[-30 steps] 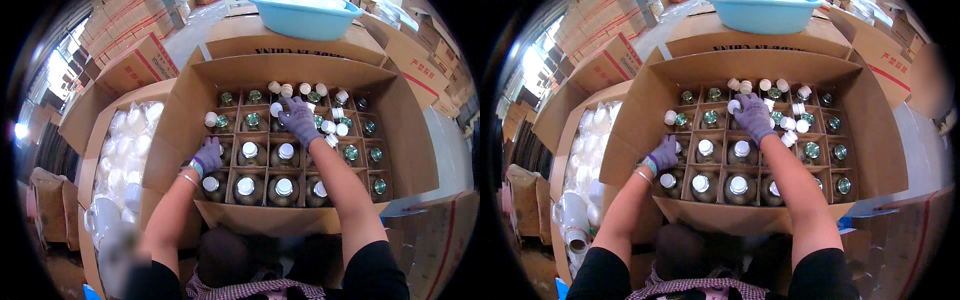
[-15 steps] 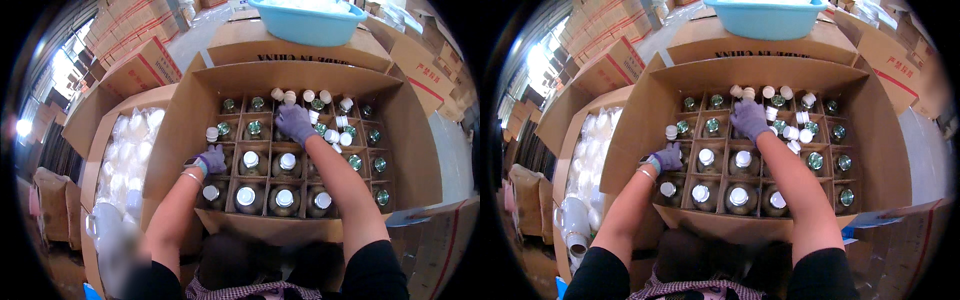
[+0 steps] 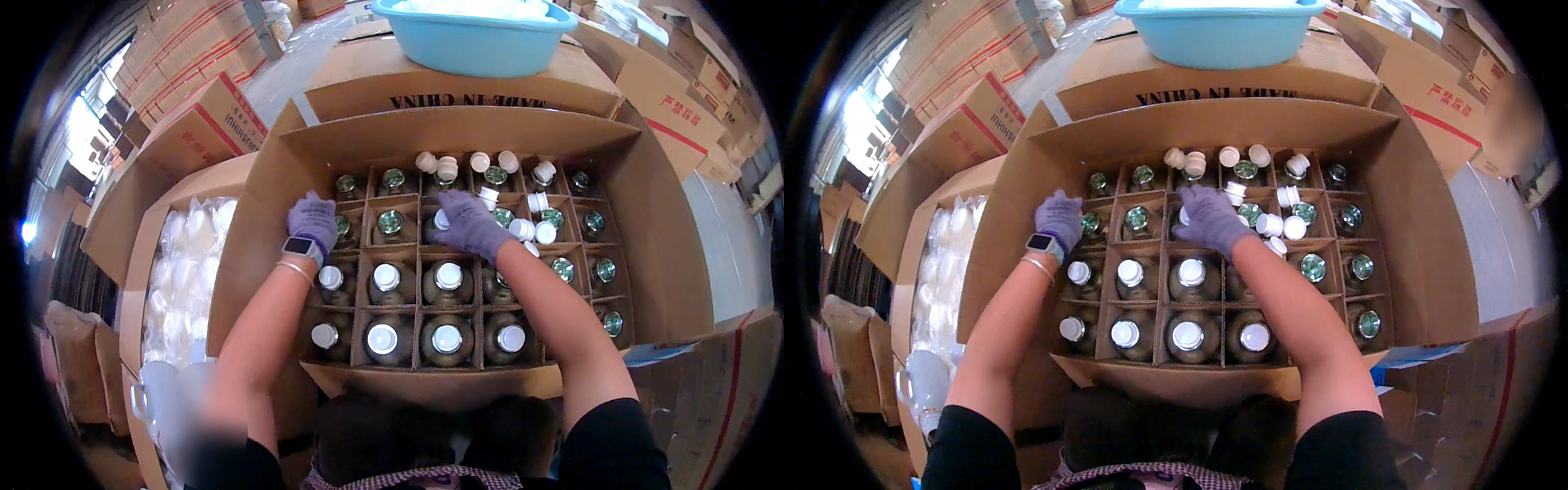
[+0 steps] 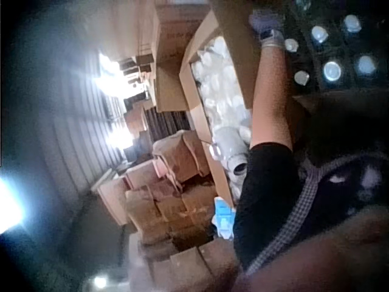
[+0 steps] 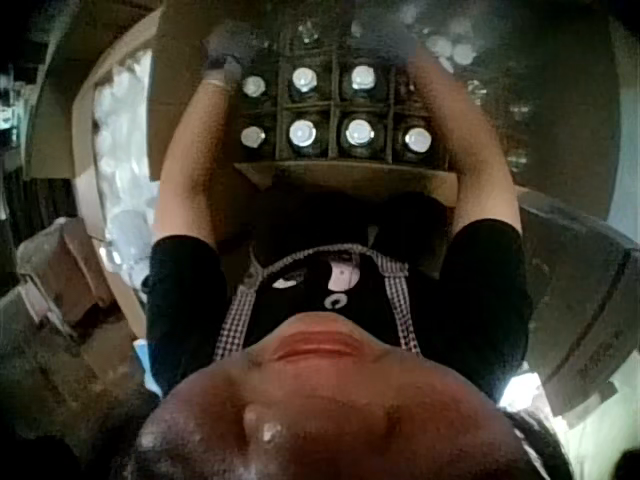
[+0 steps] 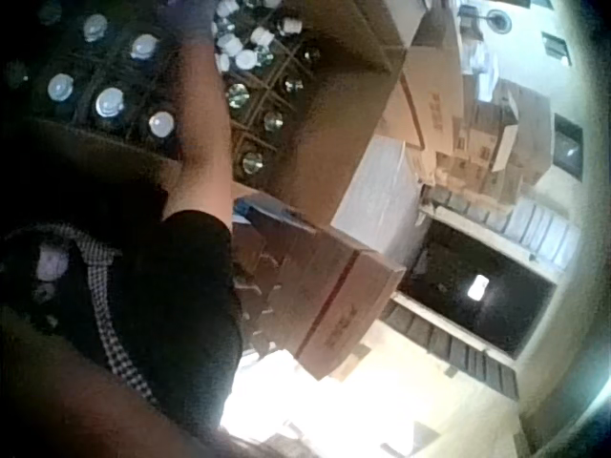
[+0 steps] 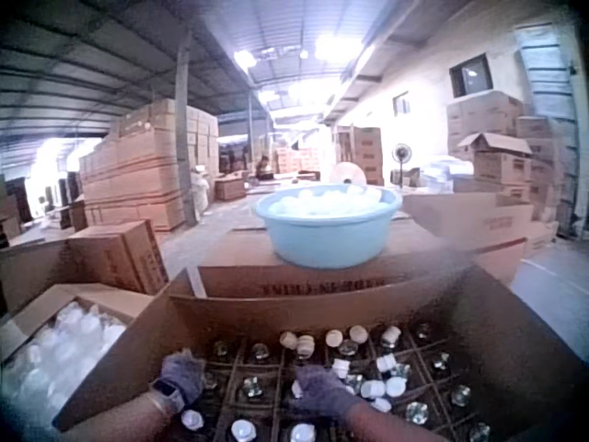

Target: The person sits on the floor in a warehouse and packs white plastic bottles into a cardboard box with dividers. They remove bottles from a larger box, place them into the shipping box, and then cap them with white lids from a blue basin.

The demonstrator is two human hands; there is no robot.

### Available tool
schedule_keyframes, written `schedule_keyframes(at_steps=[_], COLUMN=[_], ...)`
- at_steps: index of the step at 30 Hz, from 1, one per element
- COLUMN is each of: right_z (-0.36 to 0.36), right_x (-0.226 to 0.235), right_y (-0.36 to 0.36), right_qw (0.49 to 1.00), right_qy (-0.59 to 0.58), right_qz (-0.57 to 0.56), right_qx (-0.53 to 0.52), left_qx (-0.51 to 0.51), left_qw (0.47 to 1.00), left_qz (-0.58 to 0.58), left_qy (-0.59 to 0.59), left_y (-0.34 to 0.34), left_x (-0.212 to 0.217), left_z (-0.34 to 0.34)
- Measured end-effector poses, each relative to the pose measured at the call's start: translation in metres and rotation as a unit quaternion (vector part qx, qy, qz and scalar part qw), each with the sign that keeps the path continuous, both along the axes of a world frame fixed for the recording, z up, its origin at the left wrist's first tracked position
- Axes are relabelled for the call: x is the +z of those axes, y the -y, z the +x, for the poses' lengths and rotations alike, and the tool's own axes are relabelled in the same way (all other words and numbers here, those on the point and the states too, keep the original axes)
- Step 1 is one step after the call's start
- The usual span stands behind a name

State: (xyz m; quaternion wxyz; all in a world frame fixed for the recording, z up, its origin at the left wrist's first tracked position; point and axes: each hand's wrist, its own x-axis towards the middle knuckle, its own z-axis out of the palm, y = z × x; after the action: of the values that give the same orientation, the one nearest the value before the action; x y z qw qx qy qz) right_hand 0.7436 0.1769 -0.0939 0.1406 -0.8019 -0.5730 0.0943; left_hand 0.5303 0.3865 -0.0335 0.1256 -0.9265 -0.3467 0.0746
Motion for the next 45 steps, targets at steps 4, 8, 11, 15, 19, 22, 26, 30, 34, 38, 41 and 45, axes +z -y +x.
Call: schedule_keyframes(at_steps=[4, 8, 11, 15, 19, 22, 26, 30, 34, 38, 41, 45], right_z=[-0.018, -0.011, -0.015, -0.053, -0.073, -0.079, -0.088, -0.074, -0.068, -0.022, 0.027, 0.048], right_x=[0.036, 0.018, 0.029, 0.04, 0.02, 0.015, 0.024, 0.003, -0.002, 0.001, 0.025, 0.033], right_y=[0.045, 0.058, 0.046, -0.002, -0.064, -0.088, -0.106, -0.081, -0.077, -0.078, -0.065, -0.063], right_qw=[0.975, 0.98, 0.977, 0.923, 0.995, 0.992, 0.987, 0.998, 0.997, 0.969, 0.952, 0.981], right_qy=[0.202, 0.153, -0.053, -0.215, -0.021, 0.112, 0.066, 0.053, 0.071, 0.059, 0.158, 0.115], right_qz=[0.046, 0.102, 0.18, 0.318, 0.089, -0.05, -0.143, -0.038, -0.01, 0.233, 0.16, -0.001], right_qx=[-0.083, -0.074, -0.099, 0.025, -0.025, -0.02, -0.018, 0.007, 0.017, -0.053, -0.208, -0.154], left_qx=[-0.068, -0.069, -0.039, 0.017, -0.028, -0.042, -0.064, -0.046, 0.003, -0.012, -0.005, 0.002], left_qw=[0.982, 0.934, 0.924, 0.953, 0.993, 0.983, 0.974, 0.959, 0.977, 0.984, 0.971, 0.967], left_qz=[-0.038, -0.176, -0.15, -0.131, -0.086, -0.12, -0.141, -0.185, -0.181, -0.167, -0.208, -0.236], left_qy=[0.17, 0.304, 0.35, 0.273, 0.078, 0.129, 0.164, 0.208, 0.108, 0.065, 0.116, 0.093], left_y=[-0.001, -0.017, -0.019, -0.009, -0.021, -0.017, -0.024, -0.029, -0.022, -0.021, -0.021, -0.035], left_x=[-0.002, -0.032, -0.039, -0.029, -0.048, -0.048, -0.06, -0.064, -0.033, -0.037, -0.069, -0.074], left_z=[-0.014, -0.013, -0.018, -0.011, -0.015, -0.015, -0.01, -0.009, -0.004, -0.008, -0.011, -0.011])
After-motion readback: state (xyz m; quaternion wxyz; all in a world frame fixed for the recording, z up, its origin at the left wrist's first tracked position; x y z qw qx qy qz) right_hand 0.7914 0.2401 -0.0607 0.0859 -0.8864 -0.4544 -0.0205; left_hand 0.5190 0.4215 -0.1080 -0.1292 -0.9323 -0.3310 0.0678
